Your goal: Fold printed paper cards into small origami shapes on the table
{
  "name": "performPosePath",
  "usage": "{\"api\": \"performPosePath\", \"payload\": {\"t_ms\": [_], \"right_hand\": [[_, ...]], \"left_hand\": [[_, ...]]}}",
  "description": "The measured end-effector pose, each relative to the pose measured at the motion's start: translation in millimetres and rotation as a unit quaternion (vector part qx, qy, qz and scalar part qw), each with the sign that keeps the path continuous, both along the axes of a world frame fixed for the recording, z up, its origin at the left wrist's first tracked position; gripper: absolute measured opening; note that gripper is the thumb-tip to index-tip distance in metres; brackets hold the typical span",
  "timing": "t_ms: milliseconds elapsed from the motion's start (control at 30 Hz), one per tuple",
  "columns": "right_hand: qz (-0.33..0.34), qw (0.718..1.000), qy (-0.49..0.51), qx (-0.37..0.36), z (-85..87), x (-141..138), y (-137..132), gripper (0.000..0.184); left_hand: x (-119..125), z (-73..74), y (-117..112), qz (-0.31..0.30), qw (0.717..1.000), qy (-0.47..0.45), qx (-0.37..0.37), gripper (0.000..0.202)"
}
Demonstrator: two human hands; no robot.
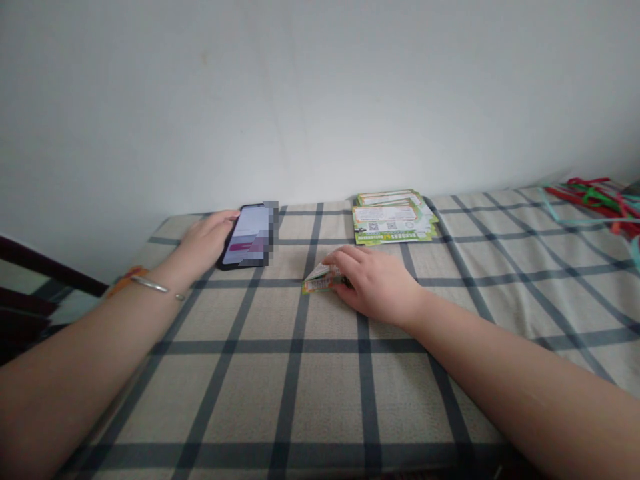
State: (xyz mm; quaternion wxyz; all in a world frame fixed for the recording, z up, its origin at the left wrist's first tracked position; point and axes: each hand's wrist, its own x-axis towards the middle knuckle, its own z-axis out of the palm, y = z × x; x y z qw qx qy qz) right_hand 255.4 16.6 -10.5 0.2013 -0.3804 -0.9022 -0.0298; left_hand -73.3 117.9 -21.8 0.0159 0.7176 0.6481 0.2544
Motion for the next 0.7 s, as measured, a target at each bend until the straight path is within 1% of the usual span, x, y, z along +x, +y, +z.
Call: {"api": "performPosePath", "payload": {"t_ms": [33,167,500,600,700], "right_hand": [[0.010,1.000,-0.007,-0.002,0.2,0,0,0.030],[0.040,0.998,-0.045,-0.009,2.8,0,1,0.024],[0.040,0.999,-0.034,-0.007,4.3,0,1,0.023],[0.037,0.999,-0.034,-0.007,4.6,-1,1,0.024],[0.034,0.999,-0.036,-0.010,4.4,-1,0,0.024]], "left_hand": [[0,0.5,1,0.005,1.000,-0.003,-0.002,0.047],[2,2.4,2,0.023,1.000,-0.005,-0.012,0.047],[-3,-5.9,10,0.003,0.999,0.046,-0.018,0.047],[-2,-5.5,11,-0.002,0.998,0.055,-0.019,0.047],[1,-3.2,11,0.012,0.997,0.065,-0.027,0.047]]}}
